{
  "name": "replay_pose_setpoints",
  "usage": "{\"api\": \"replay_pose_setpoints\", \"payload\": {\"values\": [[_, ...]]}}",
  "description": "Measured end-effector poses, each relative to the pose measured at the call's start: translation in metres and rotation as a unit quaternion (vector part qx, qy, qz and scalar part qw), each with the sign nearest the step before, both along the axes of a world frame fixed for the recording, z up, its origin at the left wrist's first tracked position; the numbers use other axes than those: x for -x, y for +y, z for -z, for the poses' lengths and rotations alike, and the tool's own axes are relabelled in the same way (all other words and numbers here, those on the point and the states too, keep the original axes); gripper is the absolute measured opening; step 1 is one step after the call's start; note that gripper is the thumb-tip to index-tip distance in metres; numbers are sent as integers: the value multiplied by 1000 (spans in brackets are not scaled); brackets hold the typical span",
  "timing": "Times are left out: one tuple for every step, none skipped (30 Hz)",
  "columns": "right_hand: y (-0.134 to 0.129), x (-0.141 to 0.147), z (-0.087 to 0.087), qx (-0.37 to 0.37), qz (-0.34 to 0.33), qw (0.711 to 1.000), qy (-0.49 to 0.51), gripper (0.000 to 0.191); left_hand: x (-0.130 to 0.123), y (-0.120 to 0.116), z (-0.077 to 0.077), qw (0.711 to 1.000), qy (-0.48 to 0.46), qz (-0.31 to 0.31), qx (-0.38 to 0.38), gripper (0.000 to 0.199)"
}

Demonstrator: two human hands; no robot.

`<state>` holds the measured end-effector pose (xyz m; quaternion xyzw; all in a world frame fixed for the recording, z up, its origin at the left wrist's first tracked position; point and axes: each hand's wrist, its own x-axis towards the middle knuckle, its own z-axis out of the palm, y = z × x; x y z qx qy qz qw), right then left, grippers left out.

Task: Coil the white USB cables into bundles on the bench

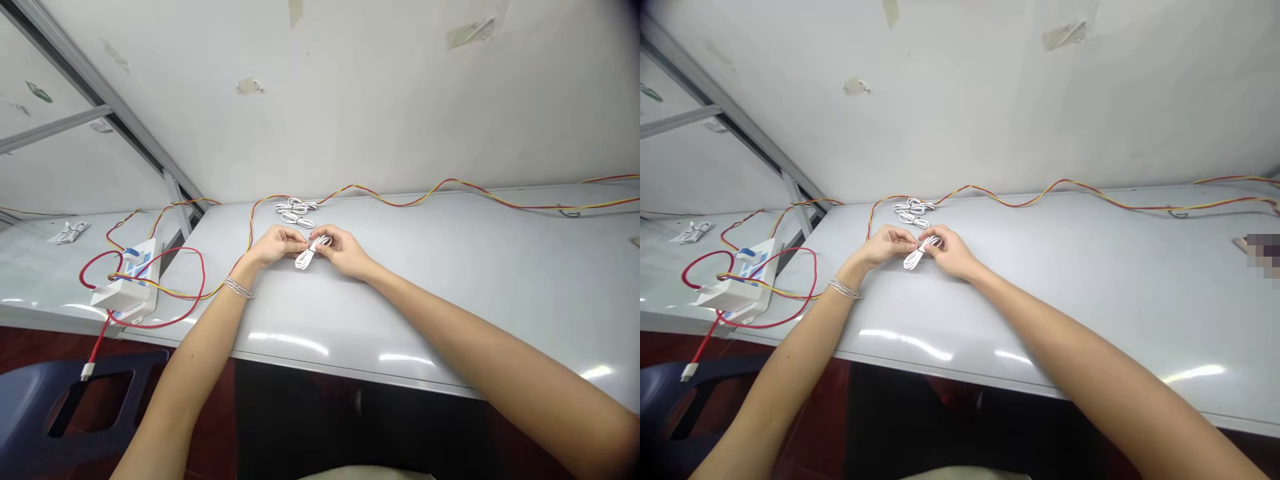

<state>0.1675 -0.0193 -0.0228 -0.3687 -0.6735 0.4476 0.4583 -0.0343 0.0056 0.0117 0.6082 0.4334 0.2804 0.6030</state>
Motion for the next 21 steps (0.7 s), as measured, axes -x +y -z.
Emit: {"api": "replay_pose_setpoints", "payload": {"values": [[0,0,0,4,0,1000,3,18,-1,0,1,1000,-8,-3,-4,33],[0,0,0,0,6,1000,3,18,-2,0,1,1000,-17,-6,-10,33],[-1,1,0,-13,19,1000,-3,18,-2,0,1,1000,-25,-9,-16,32],[-2,1,-1,-35,38,999,-14,17,-3,0,1,999,-33,-12,-22,33],[-4,1,-2,-64,58,996,-28,18,-3,0,1,999,-41,-17,-28,33],[-6,2,-4,-99,75,991,-45,20,-4,0,0,998,-49,-21,-32,33],[-9,2,-6,-135,82,985,-64,24,-4,1,0,997,-59,-27,-33,33],[-11,2,-7,-170,79,979,-83,30,-4,1,-1,996,-70,-32,-34,33],[-13,2,-9,-198,70,973,-101,35,-5,1,-1,995,-81,-37,-33,33],[-15,3,-10,-218,61,967,-115,38,-6,1,-1,995,-89,-42,-31,33],[-16,3,-10,-232,57,963,-125,39,-8,0,0,994,-94,-47,-29,34],[-17,3,-10,-237,60,961,-128,38,-10,0,0,994,-96,-51,-29,34],[-17,3,-10,-234,68,962,-126,36,-12,-1,1,994,-95,-53,-29,35],[-17,3,-10,-225,77,964,-119,34,-14,-1,2,994,-94,-50,-30,35],[-16,2,-10,-214,82,967,-110,32,-15,-2,3,994,-94,-46,-32,35],[-16,2,-9,-201,84,971,-100,30,-17,-2,4,994,-95,-43,-35,36],[-15,2,-9,-189,82,974,-91,29,-18,-2,5,994,-96,-42,-41,37],[-15,2,-9,-176,82,977,-85,28,-19,-2,6,993,-97,-44,-49,39],[-15,2,-9,-162,81,980,-79,28,-19,-2,6,992,-98,-50,-58,40],[-15,2,-9,-146,80,984,-70,29,-20,-2,7,991,-98,-57,-67,40],[-15,2,-9,-127,78,987,-58,30,-20,-2,7,990,-96,-61,-77,40]]}}
